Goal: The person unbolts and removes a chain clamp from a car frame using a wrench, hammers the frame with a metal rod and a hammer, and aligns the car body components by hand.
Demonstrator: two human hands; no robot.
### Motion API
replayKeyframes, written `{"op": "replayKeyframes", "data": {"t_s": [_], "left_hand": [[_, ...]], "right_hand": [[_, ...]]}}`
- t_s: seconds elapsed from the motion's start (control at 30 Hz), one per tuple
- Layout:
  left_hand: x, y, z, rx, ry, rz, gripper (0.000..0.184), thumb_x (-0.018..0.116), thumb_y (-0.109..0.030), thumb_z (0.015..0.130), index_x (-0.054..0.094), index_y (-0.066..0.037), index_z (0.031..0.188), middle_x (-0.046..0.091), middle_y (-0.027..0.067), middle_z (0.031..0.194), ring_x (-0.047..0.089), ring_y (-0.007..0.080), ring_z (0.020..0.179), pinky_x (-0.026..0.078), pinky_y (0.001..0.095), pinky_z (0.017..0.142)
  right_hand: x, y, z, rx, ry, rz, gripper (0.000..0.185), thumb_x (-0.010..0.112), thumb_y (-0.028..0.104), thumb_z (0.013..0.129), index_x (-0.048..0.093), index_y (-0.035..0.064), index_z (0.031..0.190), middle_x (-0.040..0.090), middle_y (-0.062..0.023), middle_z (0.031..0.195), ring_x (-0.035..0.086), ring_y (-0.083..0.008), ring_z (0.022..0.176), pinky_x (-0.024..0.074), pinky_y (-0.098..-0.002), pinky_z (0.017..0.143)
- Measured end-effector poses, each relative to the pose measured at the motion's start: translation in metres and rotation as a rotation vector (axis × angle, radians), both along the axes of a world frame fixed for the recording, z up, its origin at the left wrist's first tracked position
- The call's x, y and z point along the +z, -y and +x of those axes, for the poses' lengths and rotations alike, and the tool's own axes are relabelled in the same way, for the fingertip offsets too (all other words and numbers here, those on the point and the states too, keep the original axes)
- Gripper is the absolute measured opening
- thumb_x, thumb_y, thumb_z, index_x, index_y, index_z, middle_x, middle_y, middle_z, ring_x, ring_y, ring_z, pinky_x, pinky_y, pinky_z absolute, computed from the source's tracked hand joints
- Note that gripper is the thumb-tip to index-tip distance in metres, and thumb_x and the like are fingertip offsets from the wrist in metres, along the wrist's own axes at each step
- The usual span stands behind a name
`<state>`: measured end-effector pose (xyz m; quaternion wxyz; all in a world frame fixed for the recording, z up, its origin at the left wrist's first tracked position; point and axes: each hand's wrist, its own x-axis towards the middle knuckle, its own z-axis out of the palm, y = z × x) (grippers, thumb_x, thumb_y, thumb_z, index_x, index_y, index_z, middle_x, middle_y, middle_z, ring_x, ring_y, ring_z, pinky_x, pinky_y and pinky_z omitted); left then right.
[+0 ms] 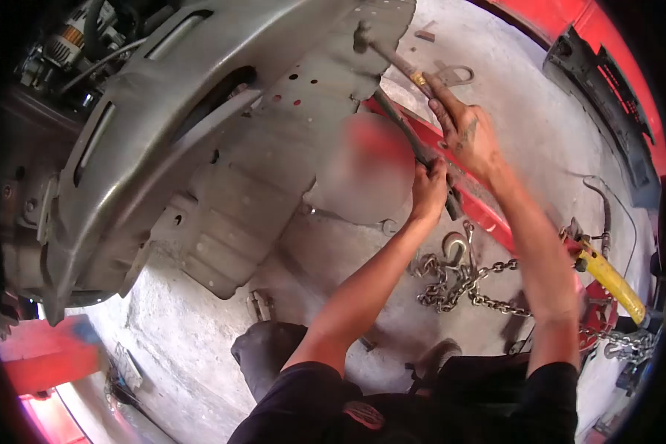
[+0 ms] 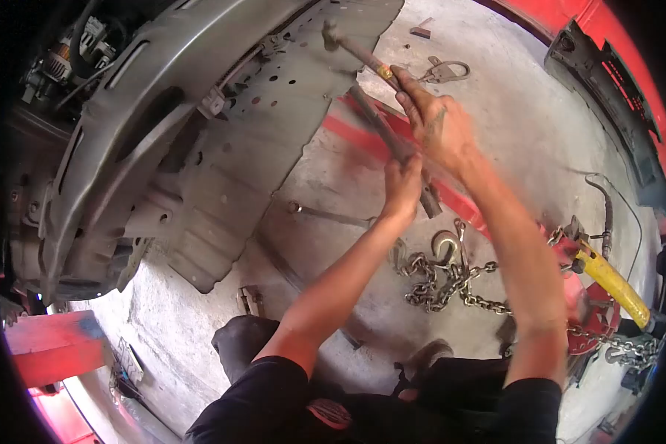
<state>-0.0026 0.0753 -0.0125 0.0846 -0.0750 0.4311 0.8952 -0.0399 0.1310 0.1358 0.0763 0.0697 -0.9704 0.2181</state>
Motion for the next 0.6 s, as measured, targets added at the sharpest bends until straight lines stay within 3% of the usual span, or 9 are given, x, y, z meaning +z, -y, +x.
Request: {"op": "replayKeyframes", "data": {"t_s": [0.1, 0.13, 0.3, 0.43, 0.47, 0.57, 0.6], "left_hand": [[-0.012, -0.004, -0.005, 0.066, -0.057, -0.025, 0.009, 0.053, -0.01, 0.097, 0.052, -0.003, 0.104, 0.056, 0.0047, 0.081, 0.053, 0.0141, 0.057, 0.05, 0.0336, 0.045], [-0.014, -0.003, -0.003, 0.068, -0.065, -0.031, 0.01, 0.053, -0.01, 0.097, 0.052, -0.003, 0.105, 0.056, 0.0049, 0.081, 0.053, 0.0141, 0.056, 0.049, 0.0334, 0.045], [0.005, 0.003, -0.002, 0.001, -0.026, -0.058, 0.011, 0.054, -0.01, 0.098, 0.046, -0.004, 0.103, 0.053, 0.0021, 0.075, 0.054, 0.0124, 0.058, 0.045, 0.0296, 0.051], [-0.001, 0.003, 0.0, 0.013, -0.059, -0.046, 0.014, 0.054, -0.012, 0.099, 0.047, -0.003, 0.105, 0.055, 0.0025, 0.078, 0.055, 0.0132, 0.062, 0.047, 0.0311, 0.055], [-0.004, 0.002, -0.001, -0.008, -0.048, -0.019, 0.015, 0.055, -0.014, 0.099, 0.047, -0.002, 0.106, 0.056, 0.0029, 0.079, 0.056, 0.0138, 0.064, 0.048, 0.0315, 0.056], [-0.008, -0.004, -0.002, 0.148, -0.206, -0.15, 0.019, 0.056, -0.018, 0.099, 0.05, -0.001, 0.105, 0.059, 0.0046, 0.082, 0.059, 0.0154, 0.073, 0.049, 0.0323, 0.061], [-0.008, -0.003, -0.002, 0.124, -0.256, -0.153, 0.02, 0.057, -0.019, 0.099, 0.051, -0.001, 0.105, 0.06, 0.005, 0.083, 0.06, 0.0157, 0.075, 0.049, 0.0324, 0.063]], "right_hand": [[-0.06, -0.021, -0.009, 0.021, -0.083, 0.089, 0.046, 0.049, 0.029, 0.102, 0.048, 0.0167, 0.146, 0.066, -0.0287, 0.085, 0.066, -0.0455, 0.081, 0.0496, -0.0529, 0.075], [-0.045, -0.018, -0.002, 0.024, 0.013, -0.019, 0.046, 0.051, 0.026, 0.102, 0.048, 0.0138, 0.146, 0.064, -0.0305, 0.085, 0.065, -0.0463, 0.079, 0.0491, -0.0525, 0.073], [0.012, -0.004, 0.023, 0.05, -0.125, -0.259, 0.047, 0.054, 0.021, 0.1, 0.048, 0.0095, 0.145, 0.061, -0.0299, 0.081, 0.063, -0.039, 0.068, 0.0494, -0.0461, 0.069], [-0.008, -0.011, 0.042, 0.113, -0.331, -0.379, 0.046, 0.054, 0.02, 0.101, 0.049, 0.0097, 0.145, 0.062, -0.0254, 0.082, 0.061, -0.0311, 0.064, 0.0498, -0.0404, 0.069], [-0.012, -0.008, 0.052, 0.03, -0.168, -0.42, 0.046, 0.055, 0.02, 0.1, 0.05, 0.0102, 0.144, 0.064, -0.0271, 0.089, 0.064, -0.035, 0.065, 0.051, -0.0417, 0.071], [-0.035, -0.001, 0.044, 0.311, -0.265, -0.058, 0.047, 0.056, 0.022, 0.099, 0.05, 0.01, 0.144, 0.065, -0.0287, 0.092, 0.066, -0.0396, 0.069, 0.0518, -0.0444, 0.073], [-0.029, -0.003, 0.049, 0.227, 0.037, 0.055, 0.045, 0.056, 0.022, 0.098, 0.053, 0.0091, 0.141, 0.067, -0.0283, 0.093, 0.067, -0.0429, 0.076, 0.0523, -0.0454, 0.074]]}}
